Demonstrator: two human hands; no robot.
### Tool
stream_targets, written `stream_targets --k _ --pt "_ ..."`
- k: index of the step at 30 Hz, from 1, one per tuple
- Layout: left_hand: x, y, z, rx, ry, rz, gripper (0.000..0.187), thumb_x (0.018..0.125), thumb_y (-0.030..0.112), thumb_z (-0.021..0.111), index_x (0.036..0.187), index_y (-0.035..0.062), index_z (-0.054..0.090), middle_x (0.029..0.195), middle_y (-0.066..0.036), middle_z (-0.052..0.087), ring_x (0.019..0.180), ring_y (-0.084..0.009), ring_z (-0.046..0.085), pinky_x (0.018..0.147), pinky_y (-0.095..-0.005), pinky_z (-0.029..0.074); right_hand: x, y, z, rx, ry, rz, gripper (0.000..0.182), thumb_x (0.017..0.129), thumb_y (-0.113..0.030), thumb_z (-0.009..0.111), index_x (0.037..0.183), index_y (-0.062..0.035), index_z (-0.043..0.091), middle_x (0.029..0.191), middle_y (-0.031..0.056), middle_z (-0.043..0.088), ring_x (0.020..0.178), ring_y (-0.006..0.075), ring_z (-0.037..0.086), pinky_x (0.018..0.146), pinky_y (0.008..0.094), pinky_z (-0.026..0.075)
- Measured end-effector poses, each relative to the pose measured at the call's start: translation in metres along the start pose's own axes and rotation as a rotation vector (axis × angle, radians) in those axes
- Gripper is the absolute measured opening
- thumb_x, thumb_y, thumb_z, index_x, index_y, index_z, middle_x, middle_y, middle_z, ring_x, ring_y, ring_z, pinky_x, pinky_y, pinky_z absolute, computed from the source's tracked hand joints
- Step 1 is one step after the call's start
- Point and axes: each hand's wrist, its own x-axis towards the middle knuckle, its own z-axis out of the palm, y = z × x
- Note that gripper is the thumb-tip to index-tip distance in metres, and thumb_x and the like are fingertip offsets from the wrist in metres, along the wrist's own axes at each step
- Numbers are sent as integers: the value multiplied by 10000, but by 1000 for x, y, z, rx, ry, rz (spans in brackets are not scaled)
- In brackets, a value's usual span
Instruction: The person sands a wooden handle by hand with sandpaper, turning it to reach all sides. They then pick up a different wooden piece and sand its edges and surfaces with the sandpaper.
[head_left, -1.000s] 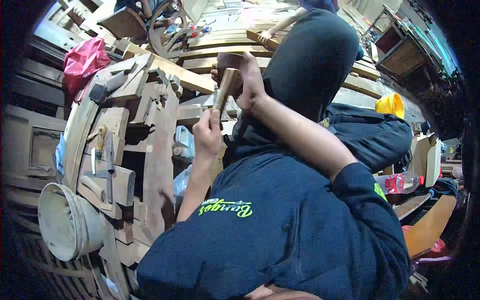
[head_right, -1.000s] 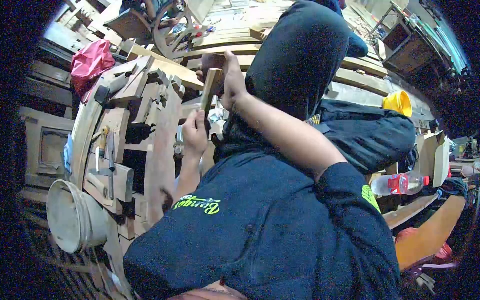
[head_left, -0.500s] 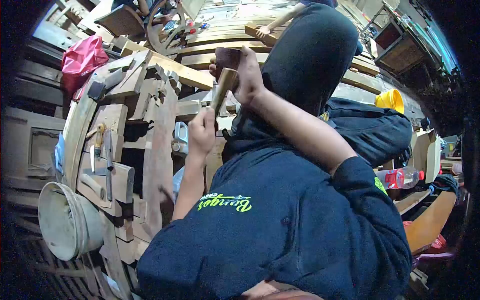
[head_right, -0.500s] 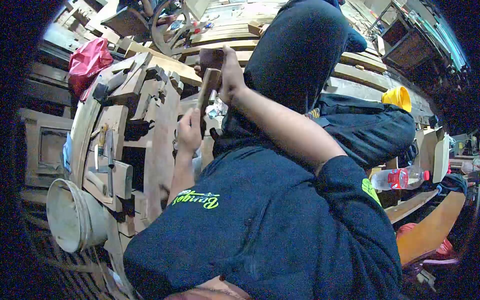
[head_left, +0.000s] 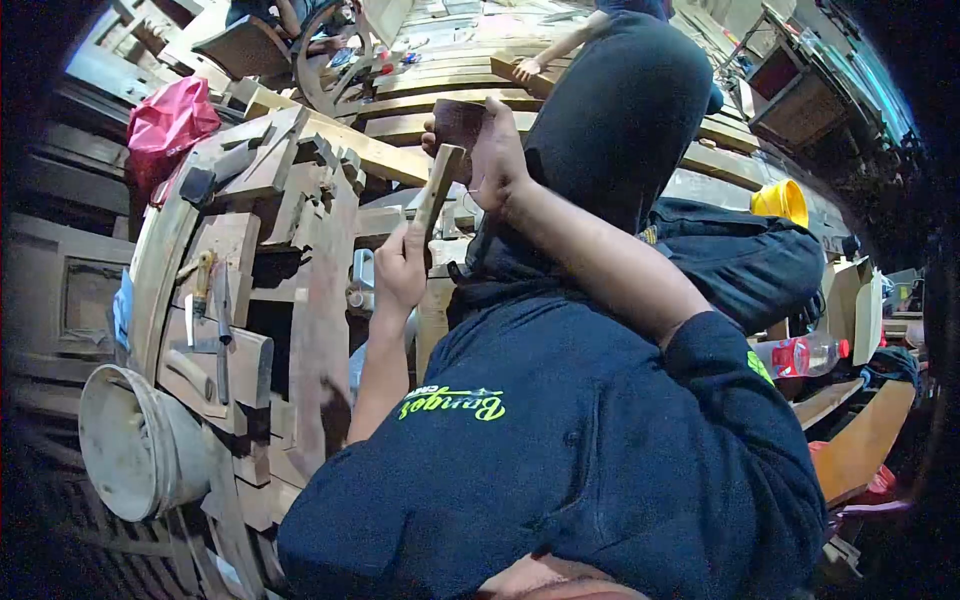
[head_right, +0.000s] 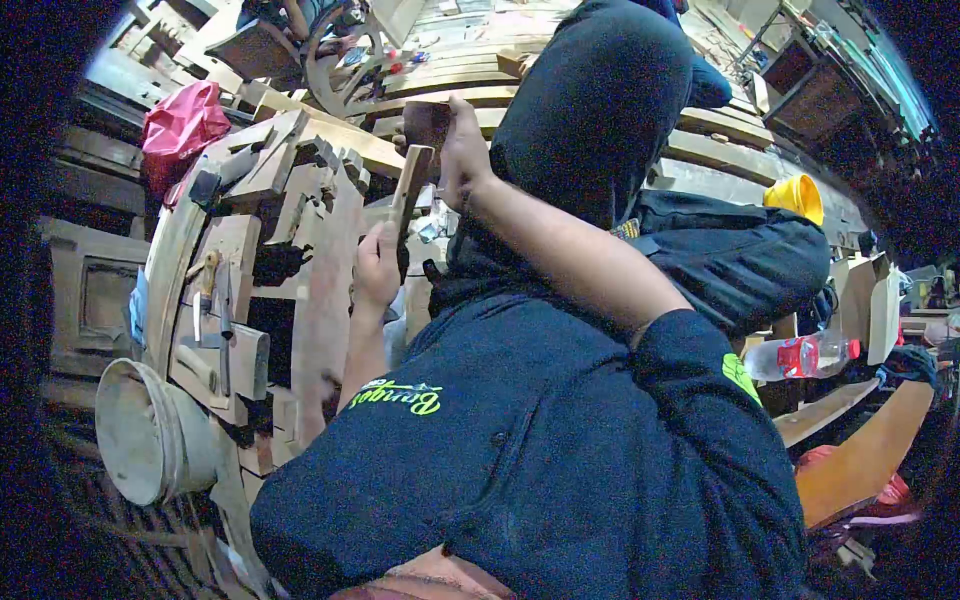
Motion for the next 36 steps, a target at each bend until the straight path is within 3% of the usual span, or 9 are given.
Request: stream_targets --k 4,6,16,20,26,27,32,34,36 --pt "2 12 4 -117 23 175 404 977 321 438 782 -24 516 519 -77 437 507 -120 389 460 -327 353 -5 -3 6 48 34 23 547 933 -465 309 1075 29 496 912 182 610 792 280 616 774 378 516" --pt "1 8 -6 133 -19 35 379 974 316 441 857 -19 571 529 -84 486 506 -139 445 488 -315 395 -5 -1 4 -22 81 1 561 937 -473 298 1073 36 490 920 193 603 793 288 616 787 382 517" --pt "-1 3 -23 -209 -278 -259 359 968 310 462 918 -21 589 632 -50 520 621 -112 485 564 -316 418 -1 0 1 0 -12 -16 561 936 -468 297 1086 39 487 915 191 602 787 285 610 795 378 509" --pt "1 -19 -16 -134 -149 64 353 972 309 458 918 -18 580 631 -51 494 612 -120 450 570 -298 410 0 2 -3 44 25 26 572 928 -482 309 1091 37 485 939 195 602 807 284 613 797 379 510" --pt "-2 0 -31 -277 -323 -298 369 974 324 457 807 8 549 603 17 452 569 -68 420 514 -250 369 -2 1 1 -10 73 10 556 929 -476 313 1087 28 486 928 186 607 794 282 613 798 378 505" --pt "2 -4 -27 -199 -263 -117 361 972 324 457 774 38 552 564 23 430 484 -45 415 444 -223 338 -1 2 1 -11 78 -10 549 926 -476 317 1068 17 512 877 165 620 763 275 630 771 379 517" --pt "0 -11 -29 -261 -380 -306 348 976 303 450 791 27 555 604 3 470 535 -55 428 478 -239 359 2 3 -2 95 -14 16 559 920 -483 323 1060 14 537 873 166 630 762 276 642 750 384 527" --pt "1 -22 -18 -89 -108 171 343 973 311 456 816 30 575 608 2 483 502 -54 434 460 -241 364 -1 1 0 63 17 19 562 919 -484 325 1062 17 535 884 170 630 764 277 642 750 384 528" --pt "1 -23 -21 -70 -102 190 339 972 311 456 832 39 600 587 13 474 423 -45 423 404 -237 348 -2 0 3 3 75 14 567 918 -486 327 1065 21 533 906 177 630 767 280 641 751 384 530"
